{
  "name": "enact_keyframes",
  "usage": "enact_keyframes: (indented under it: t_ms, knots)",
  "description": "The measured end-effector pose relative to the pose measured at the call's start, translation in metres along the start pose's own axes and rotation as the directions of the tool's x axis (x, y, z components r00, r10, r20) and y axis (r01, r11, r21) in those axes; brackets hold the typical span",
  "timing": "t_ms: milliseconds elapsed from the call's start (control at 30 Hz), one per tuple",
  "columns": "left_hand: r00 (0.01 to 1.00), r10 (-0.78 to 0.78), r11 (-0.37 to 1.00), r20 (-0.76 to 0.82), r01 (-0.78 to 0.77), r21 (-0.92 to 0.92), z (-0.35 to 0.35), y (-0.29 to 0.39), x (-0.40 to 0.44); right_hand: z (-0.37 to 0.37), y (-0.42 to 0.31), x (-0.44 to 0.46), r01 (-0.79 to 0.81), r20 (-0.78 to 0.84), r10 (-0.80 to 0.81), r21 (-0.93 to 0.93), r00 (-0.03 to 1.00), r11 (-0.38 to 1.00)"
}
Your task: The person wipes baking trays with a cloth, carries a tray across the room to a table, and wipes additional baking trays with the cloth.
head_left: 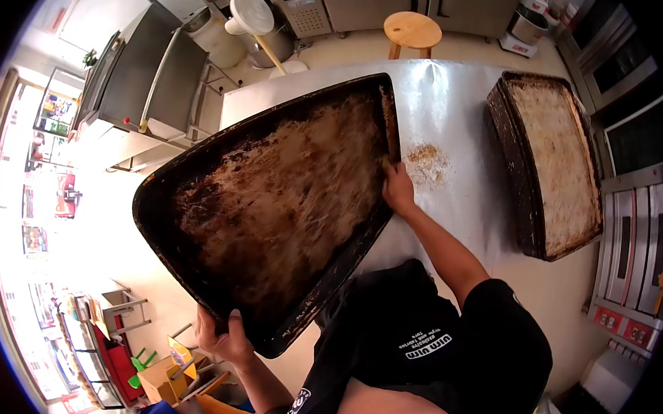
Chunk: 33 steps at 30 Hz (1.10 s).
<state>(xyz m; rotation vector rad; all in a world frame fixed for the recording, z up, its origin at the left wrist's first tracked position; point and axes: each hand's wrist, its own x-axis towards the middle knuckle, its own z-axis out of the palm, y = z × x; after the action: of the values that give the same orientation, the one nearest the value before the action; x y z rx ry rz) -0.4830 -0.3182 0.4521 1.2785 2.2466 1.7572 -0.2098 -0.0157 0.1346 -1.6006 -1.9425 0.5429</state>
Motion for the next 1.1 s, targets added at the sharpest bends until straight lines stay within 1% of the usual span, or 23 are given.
enact_keyframes:
  t_ms: [67,100,133,167,200,233,267,300,367,467,567,600,667,700,733,767,800,833,867,900,1000,1033,1100]
  knots:
    - [0.995,-0.073,0.996,-0.062,0.069,-0.057,0.003,-0.005,-0.002,-0.005,0.011,0.007,-0.101,0.103,0.099,0.019,0.990,0.995]
    - [0.996,-0.060,0.998,-0.058,0.058,-0.036,0.001,-0.006,-0.003,-0.005,0.012,0.007,-0.163,0.154,0.157,0.027,0.976,0.986]
    - [0.998,-0.044,0.999,-0.045,0.043,-0.016,-0.002,-0.007,-0.001,-0.030,-0.006,0.022,-0.061,0.047,0.060,0.009,0.997,0.998]
    - [0.999,-0.030,1.000,-0.025,0.030,0.003,-0.005,-0.008,0.000,-0.039,-0.013,0.049,0.007,-0.061,-0.006,0.009,0.998,1.000]
    - [0.999,-0.005,1.000,-0.033,0.005,-0.001,-0.006,-0.007,0.001,-0.046,-0.017,0.077,0.064,-0.164,-0.063,0.000,0.984,0.998]
    - [0.999,0.018,1.000,-0.031,-0.018,-0.003,-0.005,-0.003,0.001,-0.066,-0.036,0.105,0.138,-0.281,-0.126,0.023,0.951,0.990]
    - [0.999,0.043,0.999,-0.030,-0.043,-0.006,-0.005,0.000,0.002,-0.072,-0.041,0.136,0.168,-0.315,-0.151,0.028,0.937,0.985]
    - [0.997,0.076,0.997,0.004,-0.076,0.014,-0.007,0.003,0.005,-0.079,-0.053,0.162,0.182,-0.345,-0.143,0.086,0.928,0.979]
    - [0.990,0.130,0.990,0.049,-0.132,0.055,-0.012,0.009,0.005,-0.071,-0.064,0.185,0.081,-0.363,-0.052,0.064,0.930,0.995]
    - [0.979,0.166,0.985,0.120,-0.171,0.036,-0.013,0.010,0.002,-0.029,-0.056,0.123,0.041,-0.358,-0.002,0.102,0.934,0.994]
    - [0.987,0.142,0.990,0.069,-0.142,-0.005,-0.006,0.002,0.003,0.036,0.004,0.033,0.035,-0.110,-0.035,0.006,0.993,0.999]
    - [0.996,0.092,0.995,0.018,-0.091,-0.045,-0.003,-0.003,0.003,0.025,-0.002,0.016,-0.065,0.071,0.062,0.050,0.996,0.997]
    - [0.999,-0.019,0.993,-0.049,0.013,-0.120,-0.002,-0.010,0.000,0.018,-0.001,0.005,-0.060,0.159,0.047,0.076,0.986,0.995]
    - [0.999,-0.020,0.993,-0.047,0.014,-0.114,-0.002,-0.011,0.001,0.015,0.004,0.007,-0.061,0.186,0.043,0.090,0.982,0.994]
    - [0.999,-0.018,0.993,-0.046,0.013,-0.114,-0.001,-0.011,0.001,0.008,0.006,0.016,-0.031,0.289,0.029,0.004,0.957,0.999]
    - [0.999,-0.020,0.993,-0.050,0.015,-0.114,-0.002,-0.013,0.002,-0.002,0.007,0.021,-0.182,0.317,0.150,0.076,0.937,0.980]
    - [1.000,-0.013,0.993,-0.027,0.010,-0.118,-0.006,-0.015,0.003,-0.039,-0.027,0.032,-0.324,0.356,0.256,0.145,0.899,0.935]
    - [1.000,0.017,0.995,-0.014,-0.018,-0.097,-0.006,-0.015,0.004,-0.057,-0.052,0.040,-0.457,0.405,0.349,0.210,0.845,0.864]
    - [0.999,0.043,0.997,0.001,-0.042,-0.070,-0.008,-0.012,0.004,-0.052,-0.056,0.050,-0.264,0.129,0.240,0.223,0.962,0.938]
    - [0.998,0.065,0.997,0.021,-0.064,-0.041,-0.011,-0.008,0.004,-0.047,-0.060,0.058,-0.070,-0.149,0.097,0.178,0.984,0.982]
    - [0.992,0.120,0.992,0.039,-0.118,-0.036,-0.010,0.006,0.007,-0.065,-0.114,0.077,0.119,-0.368,0.045,0.412,0.929,0.903]
    - [0.985,0.145,0.989,0.092,-0.143,-0.018,-0.014,0.010,0.008,-0.055,-0.109,0.070,0.081,-0.394,0.070,0.353,0.917,0.932]
    - [0.963,0.202,0.978,0.180,-0.208,0.012,-0.018,0.014,0.013,-0.010,-0.089,0.049,0.018,-0.458,0.096,0.238,0.884,0.971]
